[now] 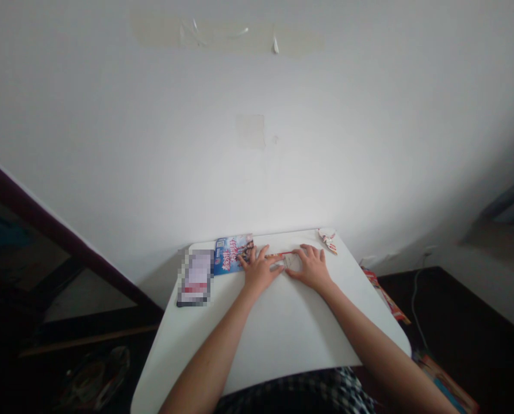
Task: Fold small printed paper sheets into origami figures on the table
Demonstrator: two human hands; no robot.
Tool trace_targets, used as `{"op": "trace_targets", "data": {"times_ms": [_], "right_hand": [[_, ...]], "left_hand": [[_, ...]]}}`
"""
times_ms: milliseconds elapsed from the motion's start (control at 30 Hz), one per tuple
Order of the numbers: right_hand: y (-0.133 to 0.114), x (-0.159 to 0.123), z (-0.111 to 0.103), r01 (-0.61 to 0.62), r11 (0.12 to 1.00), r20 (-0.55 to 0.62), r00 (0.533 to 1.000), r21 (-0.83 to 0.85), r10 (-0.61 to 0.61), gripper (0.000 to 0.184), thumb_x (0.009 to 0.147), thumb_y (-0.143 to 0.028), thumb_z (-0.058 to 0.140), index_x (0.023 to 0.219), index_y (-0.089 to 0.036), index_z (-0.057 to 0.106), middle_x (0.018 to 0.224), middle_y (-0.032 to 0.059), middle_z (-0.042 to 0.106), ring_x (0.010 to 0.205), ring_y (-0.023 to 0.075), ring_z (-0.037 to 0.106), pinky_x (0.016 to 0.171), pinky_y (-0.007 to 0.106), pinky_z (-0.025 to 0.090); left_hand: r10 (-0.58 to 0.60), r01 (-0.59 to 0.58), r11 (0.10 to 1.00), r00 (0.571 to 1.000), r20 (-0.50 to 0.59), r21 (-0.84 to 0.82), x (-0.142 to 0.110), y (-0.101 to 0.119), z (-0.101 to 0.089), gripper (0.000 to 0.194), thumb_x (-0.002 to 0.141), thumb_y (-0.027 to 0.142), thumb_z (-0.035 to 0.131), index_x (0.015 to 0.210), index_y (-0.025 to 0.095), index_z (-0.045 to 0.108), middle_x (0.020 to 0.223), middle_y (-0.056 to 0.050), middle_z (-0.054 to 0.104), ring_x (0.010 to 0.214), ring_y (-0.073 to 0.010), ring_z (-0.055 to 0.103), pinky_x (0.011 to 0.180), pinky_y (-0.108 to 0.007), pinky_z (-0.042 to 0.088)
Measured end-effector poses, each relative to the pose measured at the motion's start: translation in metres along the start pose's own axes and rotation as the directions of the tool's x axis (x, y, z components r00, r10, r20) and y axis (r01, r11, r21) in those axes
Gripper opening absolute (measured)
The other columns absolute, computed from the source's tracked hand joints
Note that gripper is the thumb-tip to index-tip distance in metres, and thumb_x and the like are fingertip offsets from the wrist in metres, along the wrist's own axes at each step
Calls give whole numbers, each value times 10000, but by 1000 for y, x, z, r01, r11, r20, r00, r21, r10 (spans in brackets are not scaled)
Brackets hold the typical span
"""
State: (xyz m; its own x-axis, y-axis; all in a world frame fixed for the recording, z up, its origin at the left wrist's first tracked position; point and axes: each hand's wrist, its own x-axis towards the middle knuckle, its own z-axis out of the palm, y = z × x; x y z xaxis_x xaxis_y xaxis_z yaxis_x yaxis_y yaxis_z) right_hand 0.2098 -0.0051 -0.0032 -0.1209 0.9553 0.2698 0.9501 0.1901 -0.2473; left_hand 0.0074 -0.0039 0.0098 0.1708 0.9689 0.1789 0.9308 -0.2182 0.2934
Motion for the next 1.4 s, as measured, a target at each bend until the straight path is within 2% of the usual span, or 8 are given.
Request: {"op": "trace_targets", "data": {"times_ms": [200,367,500,733,867,967,1167,1400], "right_hand": [[5,2,1,16,1000,5,1000,18,-16,656,834,-662,690,1374,-301,600,1500,137,509,1402,352,417,1180,640,240],[9,2,1,15,998,-25,1000,60,-14,456,941,-572,601,1319,-321,645,1476,112,541,1377,325,454,1168,607,281],[11,3,1,32,997,-54,998,73,-28,373,943,-497,613,1261,-314,681,1437,94,577,1326,310,498,1150,558,324],[6,1,0,44,999,-76,996,24,-42,510,870,-564,684,1293,-280,663,1414,122,583,1315,340,487,1140,572,318],[2,-1,0,57,998,-84,995,4,-57,507,869,-542,691,1292,-266,656,1401,124,591,1297,344,495,1162,602,281],[0,0,0,43,999,-91,995,-1,-43,464,886,-517,681,1274,-263,662,1395,116,601,1284,337,503,1158,595,290],[0,7,-4,-16,1000,-103,995,-13,15,329,916,-437,657,1190,-260,696,1324,94,640,1216,299,540,1115,511,344],[2,15,-8,-78,997,-99,992,25,80,231,924,-380,644,1108,-260,718,1282,78,652,1196,277,541,1062,439,357]], "left_hand": [[16,-16,1000,1000,-24,0,0,-3,4,385,890,618,633,1275,612,643,1628,55,441,1520,-422,277,1139,-857,36],[35,-34,999,998,-50,6,1,-4,5,376,887,622,636,1261,601,660,1609,49,468,1501,-427,310,1138,-863,55],[32,-32,999,998,-53,1,1,-5,6,366,887,613,641,1253,604,665,1602,51,477,1498,-430,316,1140,-859,66],[36,-36,999,997,-69,-1,2,-6,8,369,882,618,643,1250,603,666,1585,50,499,1491,-424,330,1136,-859,71],[34,-35,999,997,-76,-10,2,-4,7,361,870,597,671,1231,587,687,1577,41,509,1486,-423,335,1142,-850,73],[31,-32,999,997,-77,-16,2,-3,5,359,864,575,687,1223,581,695,1573,42,513,1483,-428,337,1141,-852,81],[20,-21,1000,997,-70,-16,3,-2,4,366,850,558,711,1214,591,695,1582,48,504,1489,-423,331,1147,-847,78],[7,-7,1000,999,-42,-17,4,-1,3,378,853,563,698,1229,600,680,1593,60,488,1498,-418,315,1150,-844,73]]}}
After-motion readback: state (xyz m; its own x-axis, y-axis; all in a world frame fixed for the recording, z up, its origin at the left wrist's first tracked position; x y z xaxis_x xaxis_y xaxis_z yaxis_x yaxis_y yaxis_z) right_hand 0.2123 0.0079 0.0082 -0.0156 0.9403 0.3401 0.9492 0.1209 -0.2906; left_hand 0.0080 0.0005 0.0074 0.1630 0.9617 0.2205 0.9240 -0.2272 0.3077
